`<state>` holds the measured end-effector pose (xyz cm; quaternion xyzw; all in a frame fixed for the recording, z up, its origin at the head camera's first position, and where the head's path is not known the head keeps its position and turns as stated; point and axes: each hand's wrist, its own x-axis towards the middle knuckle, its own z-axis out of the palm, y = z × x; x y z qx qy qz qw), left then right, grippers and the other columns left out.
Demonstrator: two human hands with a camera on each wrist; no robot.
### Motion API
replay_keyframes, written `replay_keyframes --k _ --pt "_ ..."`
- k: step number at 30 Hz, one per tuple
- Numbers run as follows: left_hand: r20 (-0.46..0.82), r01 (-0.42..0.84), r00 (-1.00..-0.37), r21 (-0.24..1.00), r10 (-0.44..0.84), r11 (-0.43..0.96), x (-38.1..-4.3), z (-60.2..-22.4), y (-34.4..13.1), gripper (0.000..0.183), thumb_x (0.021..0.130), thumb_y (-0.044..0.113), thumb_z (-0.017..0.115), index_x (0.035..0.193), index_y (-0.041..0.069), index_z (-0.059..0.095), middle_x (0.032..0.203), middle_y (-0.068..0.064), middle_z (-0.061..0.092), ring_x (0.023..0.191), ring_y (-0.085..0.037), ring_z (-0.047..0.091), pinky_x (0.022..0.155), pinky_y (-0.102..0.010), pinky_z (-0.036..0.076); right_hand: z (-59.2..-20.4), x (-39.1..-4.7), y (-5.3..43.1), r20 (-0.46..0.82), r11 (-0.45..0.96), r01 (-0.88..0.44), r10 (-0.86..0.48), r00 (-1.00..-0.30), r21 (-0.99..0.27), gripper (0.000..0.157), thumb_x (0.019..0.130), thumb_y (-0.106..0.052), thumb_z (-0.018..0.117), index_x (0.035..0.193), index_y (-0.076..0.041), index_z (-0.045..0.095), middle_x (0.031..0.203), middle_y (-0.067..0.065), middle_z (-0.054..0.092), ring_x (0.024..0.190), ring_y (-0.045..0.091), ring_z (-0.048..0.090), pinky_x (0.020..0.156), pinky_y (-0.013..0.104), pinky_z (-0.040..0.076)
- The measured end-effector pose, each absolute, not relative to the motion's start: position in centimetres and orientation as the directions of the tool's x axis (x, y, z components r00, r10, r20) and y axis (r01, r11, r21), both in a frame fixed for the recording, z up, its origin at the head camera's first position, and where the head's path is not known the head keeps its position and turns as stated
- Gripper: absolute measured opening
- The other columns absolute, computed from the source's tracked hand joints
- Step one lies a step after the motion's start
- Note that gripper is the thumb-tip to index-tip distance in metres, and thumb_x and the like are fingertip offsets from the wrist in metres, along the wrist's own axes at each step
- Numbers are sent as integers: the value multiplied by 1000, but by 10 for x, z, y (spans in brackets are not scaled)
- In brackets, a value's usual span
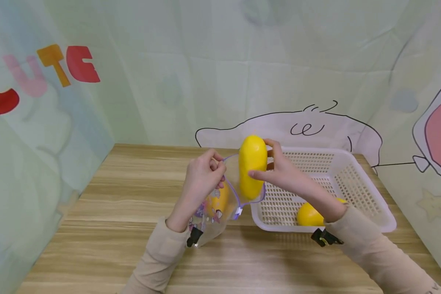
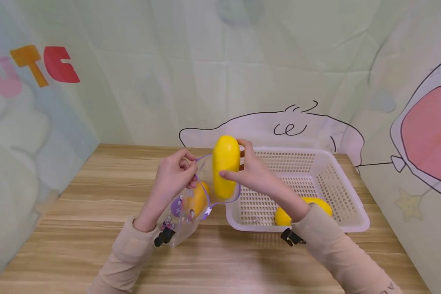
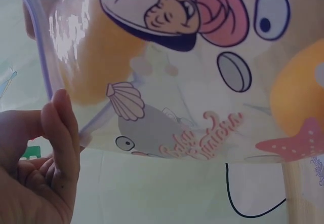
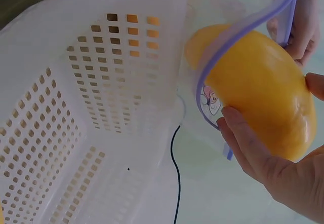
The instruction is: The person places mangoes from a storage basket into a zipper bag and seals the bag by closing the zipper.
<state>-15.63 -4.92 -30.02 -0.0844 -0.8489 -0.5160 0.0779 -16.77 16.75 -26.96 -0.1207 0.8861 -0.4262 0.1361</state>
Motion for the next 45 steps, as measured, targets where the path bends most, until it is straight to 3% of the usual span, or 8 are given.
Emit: replay_keyframes --k 5,18,27,36,45 --pt "204 210 -977 872 62 442 -157 -300 -49 8 90 8 56 95 3 61 61 -7 65 43 -12 60 44 -26 55 -272 -166 165 -152 582 -89 -353 -923 -808 96 85 -31 71 151 -17 3 143 21 37 117 38 58 92 47 56" --pt "207 212 -976 870 60 445 -156 -299 -50 8 91 8 57 95 3 61 61 -7 64 44 -12 60 44 -26 55 -277 -164 160 -133 583 -131 -388 -912 -802 95 87 -28 70 152 -20 2 147 23 34 117 41 58 86 48 58" --pt "194 197 -980 878 51 437 -158 -299 -50 7 90 7 57 95 2 61 62 -9 65 45 -12 61 45 -26 55 -277 -164 164 -120 574 -178 -442 -889 -799 73 91 -25 65 149 -14 22 151 20 32 126 40 53 87 46 58" --pt "243 236 -969 878 38 415 -159 -296 -54 8 90 4 56 95 1 61 62 -10 65 47 -14 62 45 -26 55 -279 -166 169 -28 564 -272 -466 -884 -780 50 93 -20 62 139 -8 44 146 12 43 122 34 57 92 42 56" --pt "271 270 -961 878 55 395 -159 -295 -54 9 90 5 56 96 -1 61 62 -10 65 48 -14 63 46 -25 56 -276 -166 190 -12 612 -270 -415 -910 -743 36 95 -26 59 129 -15 55 139 6 53 114 29 61 88 43 57"
